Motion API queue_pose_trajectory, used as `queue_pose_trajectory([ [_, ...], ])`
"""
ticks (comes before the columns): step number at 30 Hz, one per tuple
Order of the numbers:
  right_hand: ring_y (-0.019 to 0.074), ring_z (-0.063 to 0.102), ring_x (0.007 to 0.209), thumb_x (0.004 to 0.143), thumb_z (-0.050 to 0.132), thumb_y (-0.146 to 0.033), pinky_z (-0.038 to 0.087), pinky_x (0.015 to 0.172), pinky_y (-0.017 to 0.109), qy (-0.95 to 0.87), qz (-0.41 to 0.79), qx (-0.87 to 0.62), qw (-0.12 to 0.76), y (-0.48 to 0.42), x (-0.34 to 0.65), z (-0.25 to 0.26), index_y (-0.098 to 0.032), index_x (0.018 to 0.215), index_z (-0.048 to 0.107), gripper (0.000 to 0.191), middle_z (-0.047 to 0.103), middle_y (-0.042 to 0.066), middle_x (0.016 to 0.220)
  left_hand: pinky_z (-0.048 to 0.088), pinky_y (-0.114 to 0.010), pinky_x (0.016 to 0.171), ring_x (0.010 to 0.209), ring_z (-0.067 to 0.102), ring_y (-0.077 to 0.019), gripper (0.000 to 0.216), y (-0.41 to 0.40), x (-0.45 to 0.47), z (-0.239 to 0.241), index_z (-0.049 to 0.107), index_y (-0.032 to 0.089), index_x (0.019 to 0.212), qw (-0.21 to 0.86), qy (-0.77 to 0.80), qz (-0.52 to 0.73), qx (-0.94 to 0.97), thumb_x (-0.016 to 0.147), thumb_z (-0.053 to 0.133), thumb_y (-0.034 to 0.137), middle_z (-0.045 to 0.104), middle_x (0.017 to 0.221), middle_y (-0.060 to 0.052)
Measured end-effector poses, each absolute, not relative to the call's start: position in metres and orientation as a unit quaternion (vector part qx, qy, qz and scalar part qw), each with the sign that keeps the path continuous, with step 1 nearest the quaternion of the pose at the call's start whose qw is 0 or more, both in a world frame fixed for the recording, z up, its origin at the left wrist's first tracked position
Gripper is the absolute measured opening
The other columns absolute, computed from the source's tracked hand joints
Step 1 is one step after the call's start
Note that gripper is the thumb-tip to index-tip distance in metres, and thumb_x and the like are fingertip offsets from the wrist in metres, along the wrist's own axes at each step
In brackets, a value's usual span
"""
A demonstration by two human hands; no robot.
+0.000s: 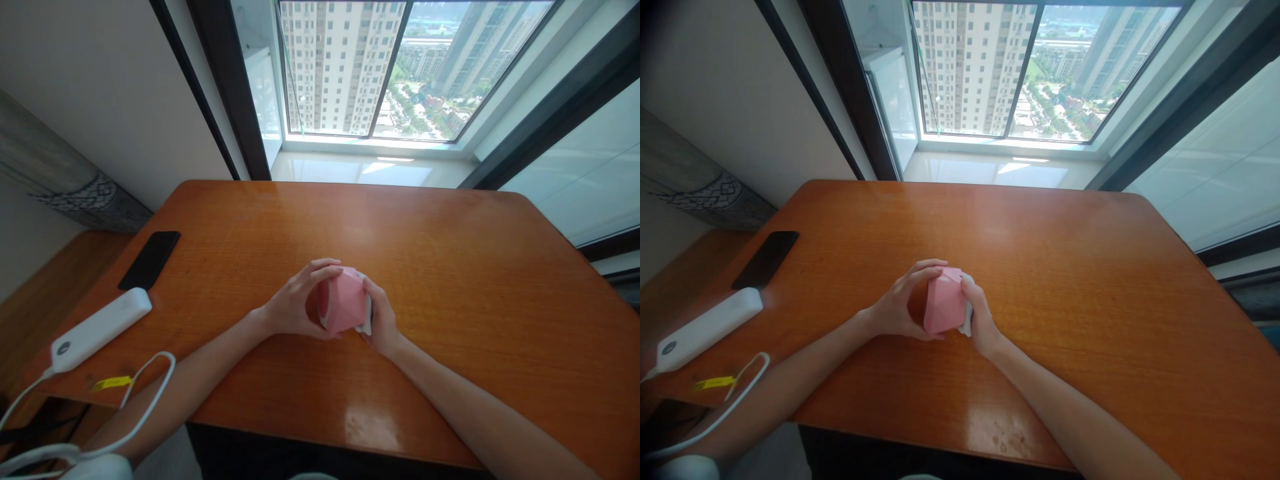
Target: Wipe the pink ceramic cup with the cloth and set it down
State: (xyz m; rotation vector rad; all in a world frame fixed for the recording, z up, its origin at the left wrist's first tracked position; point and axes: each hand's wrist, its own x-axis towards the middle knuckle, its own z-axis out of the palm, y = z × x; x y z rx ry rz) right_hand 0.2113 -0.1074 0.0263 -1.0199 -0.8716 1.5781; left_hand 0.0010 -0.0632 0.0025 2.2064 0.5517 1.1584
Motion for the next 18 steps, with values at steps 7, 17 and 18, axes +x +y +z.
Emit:
queue_pose_trajectory([
  [7, 0.0162, 0.057, 0.057, 0.091, 0.07, -0.059, 0.048, 0.056, 0.03, -0.808, 0.246, -0.256, 0.471, -0.113, 0.22, 0.023, -0.025, 0.07, 0.064, 0.04, 0.064, 0.0, 0.062, 0.064, -0.044, 0.093, 0.106, 0.079, -0.0319, 0.119, -0.07, 0.001, 0.003, 0.049, 0.025, 0.156, 0.493, 0.204, 0.404, 0.743, 0.062, 0.098, 0.078, 0.077, 0.131, -0.014],
  [17, 0.0143, 0.055, 0.048, 0.083, 0.079, -0.037, 0.044, 0.048, 0.028, -0.792, 0.127, -0.269, 0.532, -0.109, 0.216, 0.023, -0.025, 0.07, 0.06, 0.026, 0.059, -0.003, 0.056, 0.055, -0.065, 0.123, 0.148, 0.064, -0.0457, 0.131, -0.064, -0.001, 0.005, 0.026, 0.032, 0.179, 0.554, 0.134, 0.368, 0.734, 0.077, 0.08, 0.095, 0.057, 0.166, -0.021],
  [18, 0.0138, 0.053, 0.048, 0.084, 0.08, -0.039, 0.044, 0.048, 0.028, -0.764, 0.186, -0.297, 0.542, -0.109, 0.217, 0.023, -0.025, 0.071, 0.061, 0.027, 0.058, -0.003, 0.057, 0.051, -0.068, 0.127, 0.154, 0.059, -0.0472, 0.139, -0.064, -0.001, 0.003, 0.019, 0.034, 0.181, 0.522, 0.123, 0.379, 0.755, 0.073, 0.085, 0.093, 0.051, 0.172, -0.022],
])
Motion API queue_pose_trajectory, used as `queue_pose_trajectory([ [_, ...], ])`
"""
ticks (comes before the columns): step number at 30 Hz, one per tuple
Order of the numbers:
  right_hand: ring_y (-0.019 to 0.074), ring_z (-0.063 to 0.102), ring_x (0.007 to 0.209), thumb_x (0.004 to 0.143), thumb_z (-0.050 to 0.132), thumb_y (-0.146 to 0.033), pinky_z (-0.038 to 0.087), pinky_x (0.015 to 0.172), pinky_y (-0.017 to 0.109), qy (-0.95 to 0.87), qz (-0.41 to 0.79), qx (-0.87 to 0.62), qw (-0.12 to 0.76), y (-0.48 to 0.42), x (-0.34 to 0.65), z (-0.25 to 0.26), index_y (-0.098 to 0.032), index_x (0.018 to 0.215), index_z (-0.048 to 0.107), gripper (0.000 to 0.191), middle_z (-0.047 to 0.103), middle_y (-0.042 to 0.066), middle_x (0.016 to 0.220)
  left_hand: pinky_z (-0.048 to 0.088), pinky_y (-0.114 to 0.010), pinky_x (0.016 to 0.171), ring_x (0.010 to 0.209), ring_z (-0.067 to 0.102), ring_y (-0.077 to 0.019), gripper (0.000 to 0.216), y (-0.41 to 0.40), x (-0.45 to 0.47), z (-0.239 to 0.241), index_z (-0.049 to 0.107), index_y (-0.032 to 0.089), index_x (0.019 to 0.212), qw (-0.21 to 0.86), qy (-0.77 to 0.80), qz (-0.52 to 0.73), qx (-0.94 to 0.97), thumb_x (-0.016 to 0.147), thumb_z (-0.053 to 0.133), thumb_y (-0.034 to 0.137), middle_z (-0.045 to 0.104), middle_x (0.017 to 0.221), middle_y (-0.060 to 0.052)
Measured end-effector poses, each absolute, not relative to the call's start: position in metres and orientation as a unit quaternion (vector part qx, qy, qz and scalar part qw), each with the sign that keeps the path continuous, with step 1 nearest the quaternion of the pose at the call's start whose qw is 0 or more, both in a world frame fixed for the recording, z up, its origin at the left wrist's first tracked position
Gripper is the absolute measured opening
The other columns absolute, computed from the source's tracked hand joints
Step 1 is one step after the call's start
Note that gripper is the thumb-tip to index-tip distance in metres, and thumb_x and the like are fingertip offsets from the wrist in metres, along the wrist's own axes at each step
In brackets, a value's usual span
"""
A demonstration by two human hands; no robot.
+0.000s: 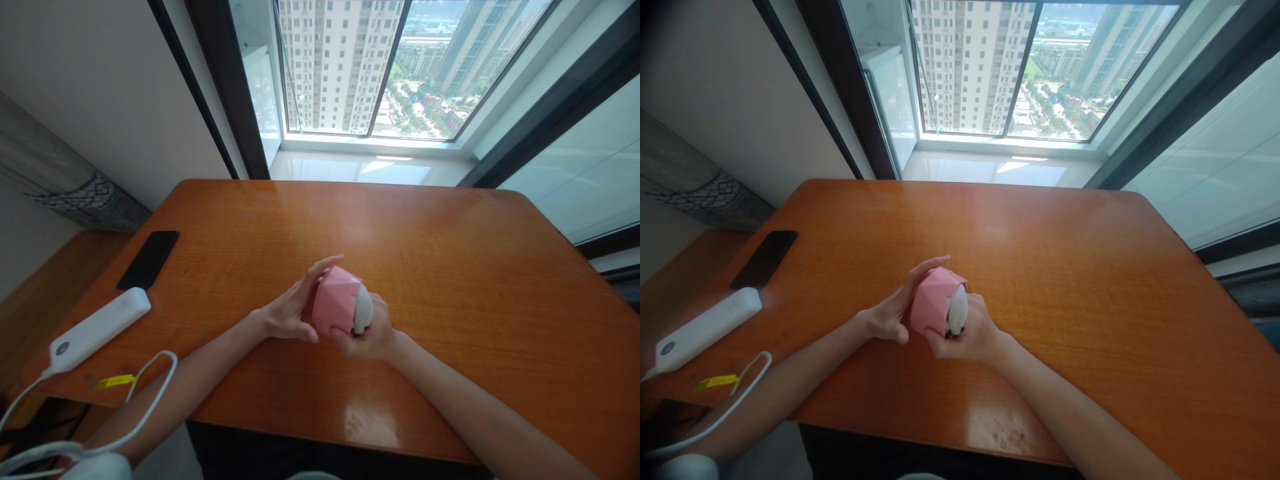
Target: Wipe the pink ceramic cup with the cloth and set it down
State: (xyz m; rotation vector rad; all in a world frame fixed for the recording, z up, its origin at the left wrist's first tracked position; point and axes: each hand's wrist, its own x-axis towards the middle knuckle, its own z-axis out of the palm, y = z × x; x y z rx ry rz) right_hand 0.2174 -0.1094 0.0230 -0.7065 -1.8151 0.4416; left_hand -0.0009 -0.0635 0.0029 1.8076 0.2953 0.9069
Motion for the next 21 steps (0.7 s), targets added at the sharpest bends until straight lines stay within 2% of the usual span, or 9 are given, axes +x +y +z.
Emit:
queue_pose_trajectory([
  [2, 0.0128, 0.049, 0.05, 0.086, 0.082, -0.045, 0.045, 0.048, 0.026, -0.673, 0.343, -0.364, 0.545, -0.109, 0.22, 0.024, -0.023, 0.077, 0.066, 0.029, 0.058, -0.003, 0.059, 0.042, -0.074, 0.134, 0.168, 0.043, -0.0504, 0.156, -0.064, 0.0, -0.001, 0.012, 0.039, 0.182, 0.429, 0.127, 0.388, 0.806, 0.061, 0.098, 0.084, 0.034, 0.183, -0.022],
  [4, 0.0122, 0.047, 0.052, 0.085, 0.085, -0.056, 0.043, 0.048, 0.025, -0.547, 0.494, -0.413, 0.535, -0.109, 0.22, 0.024, -0.021, 0.084, 0.072, 0.037, 0.06, -0.003, 0.062, 0.037, -0.075, 0.138, 0.176, 0.027, -0.051, 0.165, -0.066, 0.001, -0.003, 0.005, 0.04, 0.183, 0.339, 0.152, 0.385, 0.845, 0.057, 0.107, 0.072, 0.015, 0.19, -0.023],
  [5, 0.0121, 0.048, 0.054, 0.083, 0.086, -0.061, 0.043, 0.048, 0.024, -0.485, 0.552, -0.422, 0.531, -0.108, 0.219, 0.025, -0.02, 0.087, 0.074, 0.043, 0.062, -0.002, 0.065, 0.038, -0.075, 0.138, 0.177, 0.023, -0.0501, 0.164, -0.067, 0.002, -0.004, 0.003, 0.04, 0.183, 0.306, 0.163, 0.385, 0.855, 0.06, 0.108, 0.067, 0.01, 0.191, -0.023],
  [7, 0.0125, 0.051, 0.058, 0.077, 0.09, -0.067, 0.045, 0.052, 0.024, -0.386, 0.633, -0.418, 0.525, -0.105, 0.217, 0.025, -0.018, 0.092, 0.078, 0.052, 0.068, 0.001, 0.072, 0.043, -0.071, 0.136, 0.178, 0.025, -0.0469, 0.153, -0.068, 0.003, -0.004, 0.002, 0.041, 0.183, 0.254, 0.179, 0.392, 0.866, 0.071, 0.106, 0.058, 0.008, 0.192, -0.022],
  [11, 0.0134, 0.054, 0.062, 0.07, 0.094, -0.067, 0.047, 0.057, 0.024, -0.295, 0.71, -0.396, 0.502, -0.102, 0.211, 0.027, -0.017, 0.097, 0.08, 0.058, 0.069, 0.002, 0.074, 0.052, -0.065, 0.132, 0.173, 0.037, -0.0443, 0.133, -0.069, 0.003, -0.002, 0.012, 0.041, 0.182, 0.201, 0.192, 0.387, 0.879, 0.083, 0.1, 0.048, 0.019, 0.19, -0.022],
  [15, 0.0178, 0.059, 0.067, 0.079, 0.082, -0.079, 0.051, 0.06, 0.028, -0.307, 0.71, -0.4, 0.491, -0.105, 0.21, 0.027, -0.018, 0.106, 0.078, 0.067, 0.073, 0.005, 0.081, 0.058, -0.063, 0.124, 0.16, 0.056, -0.0439, 0.13, -0.068, 0.003, -0.001, 0.027, 0.036, 0.178, 0.202, 0.22, 0.409, 0.863, 0.074, 0.103, 0.057, 0.044, 0.178, -0.023],
  [18, 0.0167, 0.054, 0.062, 0.091, 0.071, -0.08, 0.046, 0.056, 0.028, -0.432, 0.638, -0.403, 0.494, -0.107, 0.216, 0.025, -0.02, 0.101, 0.075, 0.061, 0.069, 0.003, 0.077, 0.059, -0.062, 0.122, 0.151, 0.063, -0.0429, 0.137, -0.07, 0.003, -0.001, 0.032, 0.033, 0.173, 0.242, 0.239, 0.425, 0.839, 0.063, 0.107, 0.064, 0.056, 0.167, -0.022],
  [21, 0.0136, 0.046, 0.056, 0.1, 0.067, -0.064, 0.039, 0.054, 0.029, -0.661, 0.465, -0.334, 0.486, -0.107, 0.223, 0.024, -0.022, 0.08, 0.065, 0.046, 0.058, -0.002, 0.066, 0.062, -0.06, 0.114, 0.134, 0.073, -0.0414, 0.141, -0.073, 0.001, -0.001, 0.035, 0.028, 0.169, 0.3, 0.275, 0.406, 0.818, 0.055, 0.105, 0.071, 0.066, 0.153, -0.021],
])
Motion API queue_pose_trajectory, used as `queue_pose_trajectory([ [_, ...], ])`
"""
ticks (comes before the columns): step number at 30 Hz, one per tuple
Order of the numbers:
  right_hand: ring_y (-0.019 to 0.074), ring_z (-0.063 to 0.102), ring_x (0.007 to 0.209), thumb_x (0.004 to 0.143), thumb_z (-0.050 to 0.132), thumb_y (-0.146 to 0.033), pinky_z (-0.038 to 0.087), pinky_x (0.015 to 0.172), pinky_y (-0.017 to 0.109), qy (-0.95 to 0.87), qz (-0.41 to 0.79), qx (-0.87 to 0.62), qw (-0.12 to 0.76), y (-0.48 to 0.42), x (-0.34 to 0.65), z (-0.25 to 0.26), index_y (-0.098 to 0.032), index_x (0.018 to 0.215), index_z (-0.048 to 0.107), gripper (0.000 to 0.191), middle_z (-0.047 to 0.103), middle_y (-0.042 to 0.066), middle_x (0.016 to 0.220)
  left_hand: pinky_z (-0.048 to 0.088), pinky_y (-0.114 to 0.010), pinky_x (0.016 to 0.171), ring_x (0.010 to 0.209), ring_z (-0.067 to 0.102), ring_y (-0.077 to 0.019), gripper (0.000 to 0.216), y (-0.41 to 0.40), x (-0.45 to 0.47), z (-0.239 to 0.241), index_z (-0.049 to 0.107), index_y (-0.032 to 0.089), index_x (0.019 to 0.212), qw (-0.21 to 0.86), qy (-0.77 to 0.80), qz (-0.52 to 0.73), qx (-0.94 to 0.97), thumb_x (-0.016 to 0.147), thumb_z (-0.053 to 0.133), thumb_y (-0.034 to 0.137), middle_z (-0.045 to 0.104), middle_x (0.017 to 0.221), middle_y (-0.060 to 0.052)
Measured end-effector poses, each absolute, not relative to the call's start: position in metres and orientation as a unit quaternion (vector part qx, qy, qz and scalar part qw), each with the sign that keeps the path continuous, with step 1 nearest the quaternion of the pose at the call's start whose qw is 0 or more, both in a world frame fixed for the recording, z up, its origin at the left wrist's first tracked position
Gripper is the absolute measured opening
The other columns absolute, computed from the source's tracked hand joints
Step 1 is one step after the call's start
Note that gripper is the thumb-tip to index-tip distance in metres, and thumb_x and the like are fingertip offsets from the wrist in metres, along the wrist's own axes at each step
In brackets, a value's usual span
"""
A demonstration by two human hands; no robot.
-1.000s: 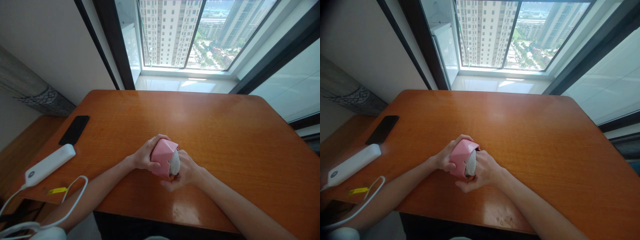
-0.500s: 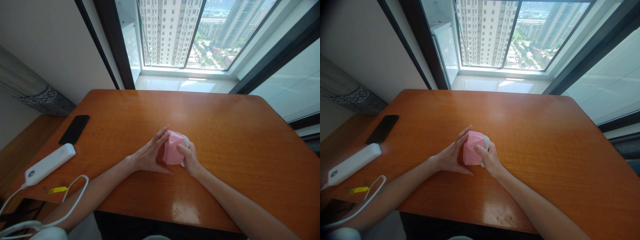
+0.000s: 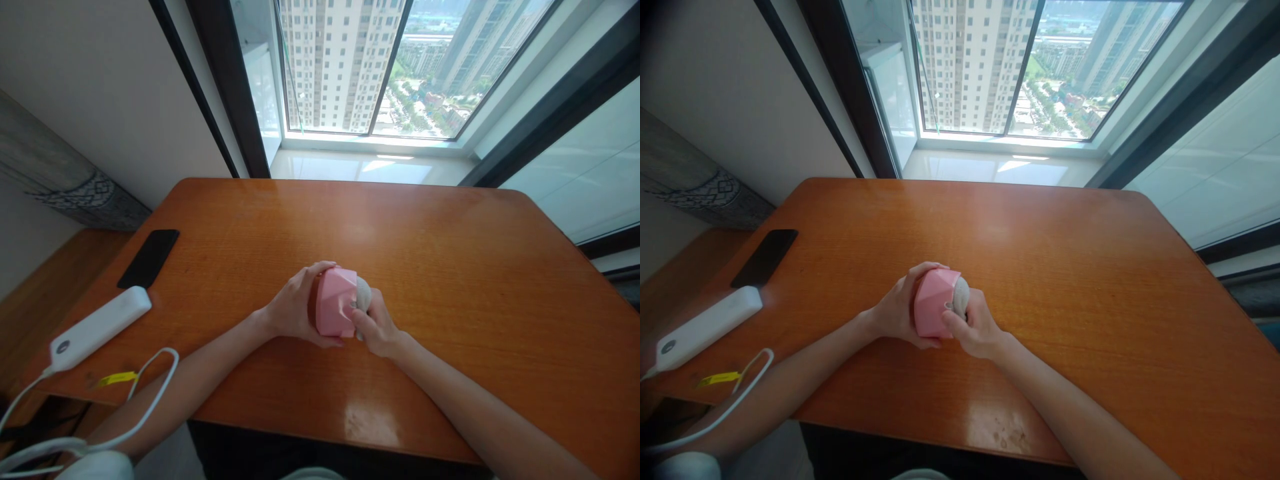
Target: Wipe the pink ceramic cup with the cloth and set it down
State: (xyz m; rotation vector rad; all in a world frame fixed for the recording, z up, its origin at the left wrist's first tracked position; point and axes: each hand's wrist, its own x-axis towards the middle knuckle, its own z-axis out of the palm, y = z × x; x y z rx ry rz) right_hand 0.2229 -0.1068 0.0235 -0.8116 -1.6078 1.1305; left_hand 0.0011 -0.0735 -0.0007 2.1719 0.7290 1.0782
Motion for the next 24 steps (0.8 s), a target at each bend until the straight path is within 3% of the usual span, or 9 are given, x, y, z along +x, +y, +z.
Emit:
queue_pose_trajectory([
  [5, 0.0149, 0.054, 0.057, 0.097, 0.069, -0.059, 0.042, 0.054, 0.031, -0.852, 0.135, -0.198, 0.466, -0.105, 0.225, 0.025, -0.025, 0.075, 0.061, 0.04, 0.061, -0.002, 0.065, 0.059, -0.057, 0.113, 0.123, 0.076, -0.0395, 0.121, -0.072, -0.003, 0.009, 0.053, 0.022, 0.155, 0.403, 0.261, 0.349, 0.805, 0.059, 0.092, 0.086, 0.076, 0.141, -0.018],
  [8, 0.0148, 0.055, 0.054, 0.093, 0.075, -0.052, 0.043, 0.051, 0.031, -0.874, 0.053, -0.196, 0.441, -0.107, 0.222, 0.024, -0.025, 0.075, 0.064, 0.034, 0.063, -0.002, 0.062, 0.054, -0.059, 0.118, 0.125, 0.074, -0.0409, 0.113, -0.068, -0.004, 0.016, 0.065, 0.02, 0.146, 0.438, 0.246, 0.335, 0.797, 0.067, 0.076, 0.1, 0.078, 0.139, -0.017],
  [10, 0.0149, 0.057, 0.053, 0.09, 0.077, -0.044, 0.045, 0.051, 0.03, -0.866, 0.036, -0.207, 0.453, -0.108, 0.22, 0.022, -0.025, 0.074, 0.064, 0.027, 0.064, -0.003, 0.06, 0.051, -0.06, 0.122, 0.128, 0.073, -0.0414, 0.112, -0.066, -0.004, 0.018, 0.064, 0.021, 0.151, 0.449, 0.234, 0.333, 0.795, 0.076, 0.067, 0.103, 0.078, 0.142, -0.018],
  [12, 0.0147, 0.057, 0.052, 0.087, 0.078, -0.041, 0.046, 0.051, 0.029, -0.842, 0.068, -0.229, 0.484, -0.11, 0.219, 0.02, -0.025, 0.072, 0.062, 0.027, 0.062, -0.003, 0.058, 0.051, -0.061, 0.123, 0.133, 0.072, -0.0415, 0.117, -0.064, -0.005, 0.015, 0.051, 0.023, 0.166, 0.467, 0.205, 0.343, 0.788, 0.083, 0.061, 0.103, 0.074, 0.15, -0.019],
  [14, 0.0138, 0.055, 0.052, 0.086, 0.08, -0.041, 0.047, 0.052, 0.027, -0.796, 0.174, -0.278, 0.508, -0.11, 0.219, 0.019, -0.024, 0.075, 0.064, 0.026, 0.062, -0.004, 0.06, 0.049, -0.063, 0.127, 0.147, 0.065, -0.0436, 0.126, -0.063, -0.005, 0.01, 0.032, 0.026, 0.178, 0.46, 0.172, 0.368, 0.789, 0.082, 0.065, 0.102, 0.062, 0.166, -0.021],
  [16, 0.0133, 0.053, 0.054, 0.088, 0.081, -0.047, 0.047, 0.051, 0.026, -0.707, 0.331, -0.348, 0.518, -0.11, 0.221, 0.021, -0.023, 0.083, 0.069, 0.027, 0.063, -0.003, 0.064, 0.045, -0.067, 0.132, 0.164, 0.049, -0.0476, 0.141, -0.063, -0.004, 0.003, 0.02, 0.033, 0.182, 0.405, 0.152, 0.387, 0.814, 0.072, 0.082, 0.096, 0.041, 0.182, -0.023],
  [19, 0.0134, 0.05, 0.056, 0.087, 0.083, -0.063, 0.044, 0.05, 0.026, -0.544, 0.52, -0.419, 0.508, -0.109, 0.222, 0.025, -0.02, 0.091, 0.074, 0.044, 0.064, -0.001, 0.068, 0.043, -0.071, 0.134, 0.174, 0.032, -0.0485, 0.153, -0.066, -0.001, -0.005, 0.009, 0.04, 0.183, 0.293, 0.16, 0.387, 0.859, 0.067, 0.104, 0.07, 0.016, 0.191, -0.023],
  [21, 0.0132, 0.048, 0.058, 0.083, 0.086, -0.07, 0.043, 0.051, 0.026, -0.477, 0.578, -0.432, 0.502, -0.108, 0.221, 0.025, -0.019, 0.09, 0.075, 0.053, 0.063, 0.0, 0.069, 0.047, -0.071, 0.132, 0.174, 0.034, -0.0462, 0.148, -0.067, 0.002, -0.007, 0.004, 0.041, 0.183, 0.254, 0.175, 0.385, 0.87, 0.075, 0.104, 0.053, 0.016, 0.19, -0.024],
  [24, 0.0149, 0.05, 0.063, 0.085, 0.083, -0.075, 0.047, 0.055, 0.027, -0.437, 0.603, -0.435, 0.506, -0.107, 0.22, 0.019, -0.02, 0.089, 0.076, 0.055, 0.065, 0.002, 0.074, 0.052, -0.069, 0.128, 0.169, 0.043, -0.0454, 0.14, -0.067, 0.003, -0.006, 0.008, 0.04, 0.182, 0.246, 0.19, 0.388, 0.868, 0.078, 0.103, 0.048, 0.029, 0.184, -0.024],
])
